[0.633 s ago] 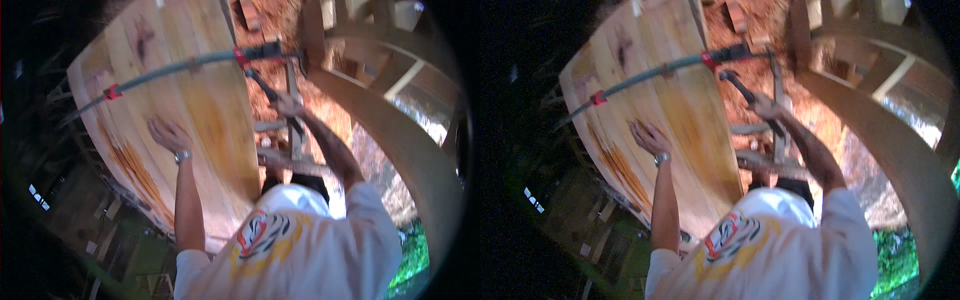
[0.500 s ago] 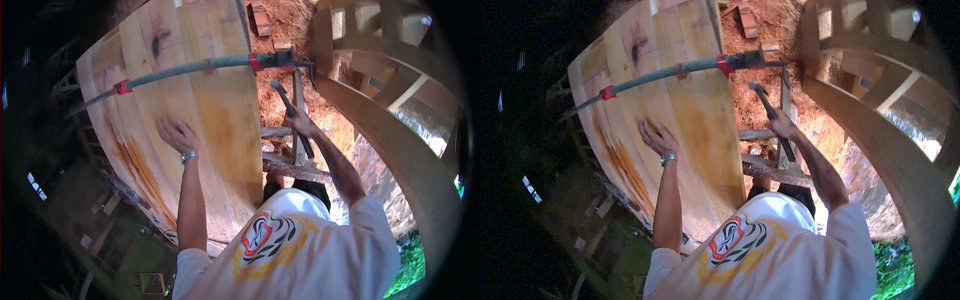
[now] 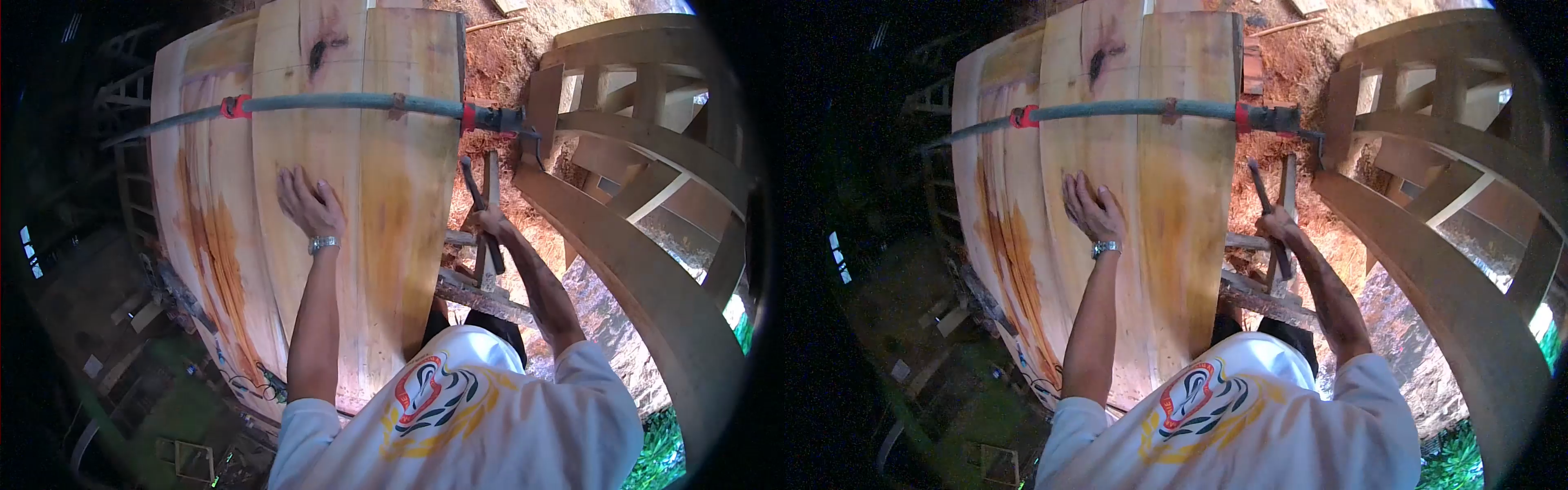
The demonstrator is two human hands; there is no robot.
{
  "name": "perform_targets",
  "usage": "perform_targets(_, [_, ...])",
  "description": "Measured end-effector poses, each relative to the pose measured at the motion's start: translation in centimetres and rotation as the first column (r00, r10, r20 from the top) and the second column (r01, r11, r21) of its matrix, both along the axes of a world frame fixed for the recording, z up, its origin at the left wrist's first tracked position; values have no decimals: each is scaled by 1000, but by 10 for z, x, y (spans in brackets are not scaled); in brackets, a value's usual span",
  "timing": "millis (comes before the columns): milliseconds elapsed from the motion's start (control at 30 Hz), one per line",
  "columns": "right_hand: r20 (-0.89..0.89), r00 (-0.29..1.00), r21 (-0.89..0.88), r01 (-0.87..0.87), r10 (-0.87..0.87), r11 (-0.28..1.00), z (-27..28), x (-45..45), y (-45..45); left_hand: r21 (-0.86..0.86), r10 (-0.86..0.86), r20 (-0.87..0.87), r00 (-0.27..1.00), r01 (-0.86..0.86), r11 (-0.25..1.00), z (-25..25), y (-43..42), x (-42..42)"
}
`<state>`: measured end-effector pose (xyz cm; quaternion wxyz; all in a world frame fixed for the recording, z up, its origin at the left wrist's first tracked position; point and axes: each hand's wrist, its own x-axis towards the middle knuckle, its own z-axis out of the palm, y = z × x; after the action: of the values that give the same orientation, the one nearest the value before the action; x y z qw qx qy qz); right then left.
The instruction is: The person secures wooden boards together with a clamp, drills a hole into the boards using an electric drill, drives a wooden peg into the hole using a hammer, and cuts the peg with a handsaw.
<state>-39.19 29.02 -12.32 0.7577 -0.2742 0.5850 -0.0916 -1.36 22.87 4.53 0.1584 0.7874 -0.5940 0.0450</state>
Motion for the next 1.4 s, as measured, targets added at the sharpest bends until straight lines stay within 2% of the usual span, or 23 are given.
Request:
perform_targets(67, [218, 975, -246, 96, -41, 965, -10, -4, -22, -20, 22, -13, 1000, -22, 1000, -4, -16, 0])
perform_targets(100, [194, 981, -303, 78, -18, 950, 1, -10, 7, 6, 36, -18, 999, -36, 999, -4, -16, 1])
perform_targets(133, [168, 986, -358, 59, 2, 932, 13, -17, 35, 50, 40, -26, 999, -39, 998, 2, -1, -1])
perform_targets(200, [-147, 985, -572, -160, 91, 804, 19, -11, -19, -50, 12, -8, 1000, -12, 999, -2, -18, 2])
perform_targets(233, [-238, 968, -479, -193, 85, 856, 37, -11, -21, -56, 6, -3, 1000, -6, 998, -1, -22, 2])
perform_targets(333, [-330, 942, -580, -153, -60, 800, 108, -16, 14, -14, 4, -21, 1000, -4, 1000, -3, 2, 0])
perform_targets(400, [-406, 912, -492, -161, -62, 856, 158, -7, 26, -32, 7, -25, 1000, -8, 999, -8, -7, 0])
perform_targets(433, [-308, 944, -503, -56, -119, 862, 174, 0, 32, -31, 15, -20, 1000, -15, 999, -6, -7, -3])
perform_targets(467, [-287, 955, -582, -117, -68, 804, 160, 1, 49, -29, 20, -13, 1000, -20, 999, -4, -6, -5])
perform_targets(500, [-285, 958, -576, -168, -5, 800, 177, 13, 43, -40, 7, 2, 1000, -7, 999, -5, -6, -4])
perform_targets(567, [-315, 949, -795, -272, 14, 542, 193, 40, 22, -60, -12, 6, 1000, 12, 998, -11, -5, 1])
perform_targets(600, [-356, 933, -786, -330, 54, 523, 196, 51, 17, -73, -23, 7, 1000, 23, 997, -12, -5, 1])
perform_targets(633, [-414, 898, -720, -421, 145, 551, 198, 61, 13, -46, 24, 32, 999, -23, 999, -10, -5, -2])
perform_targets(733, [-314, 949, -888, -302, 23, 347, 189, 81, -1, -70, -20, -1, 1000, 20, 997, -17, -1, 5])
perform_targets(833, [-270, 963, -910, -254, -4, 328, 203, 35, -22, -49, -3, 27, 1000, 4, 999, -13, -2, -1])
perform_targets(867, [-190, 964, -917, -105, -188, 384, 198, 18, -28, -34, 12, 37, 999, -11, 999, -13, -1, -1])
perform_targets(900, [-9, 941, -965, 81, -340, 250, 153, -10, -25, -43, 2, 11, 1000, -1, 999, -14, -1, 0])
perform_targets(933, [-153, 883, -930, 23, -443, 366, 157, -36, -32, -48, 0, 8, 1000, 0, 999, -15, -1, 1])
perform_targets(967, [-153, 856, -967, -27, -494, 252, 142, -56, -44, -55, -1, 6, 1000, 1, 999, -16, 0, 2])
perform_targets(1067, [-131, 890, -991, -135, -436, 23, 131, -77, -88, -59, -5, -6, 1000, 5, 998, -14, -2, -1])
perform_targets(1267, [-156, 971, -970, -185, -179, -158, 93, -85, -147, -57, -25, 0, 1000, 25, 998, -21, 0, -2])
perform_targets(1300, [-65, 986, -991, -83, -156, -108, 91, -85, -149, -57, -36, 3, 999, 36, 998, -21, -2, -2])
perform_targets(1400, [-55, 993, -997, -49, -105, 56, 78, -90, -155, -73, -46, -43, 998, 43, 996, -22, -1, -4])
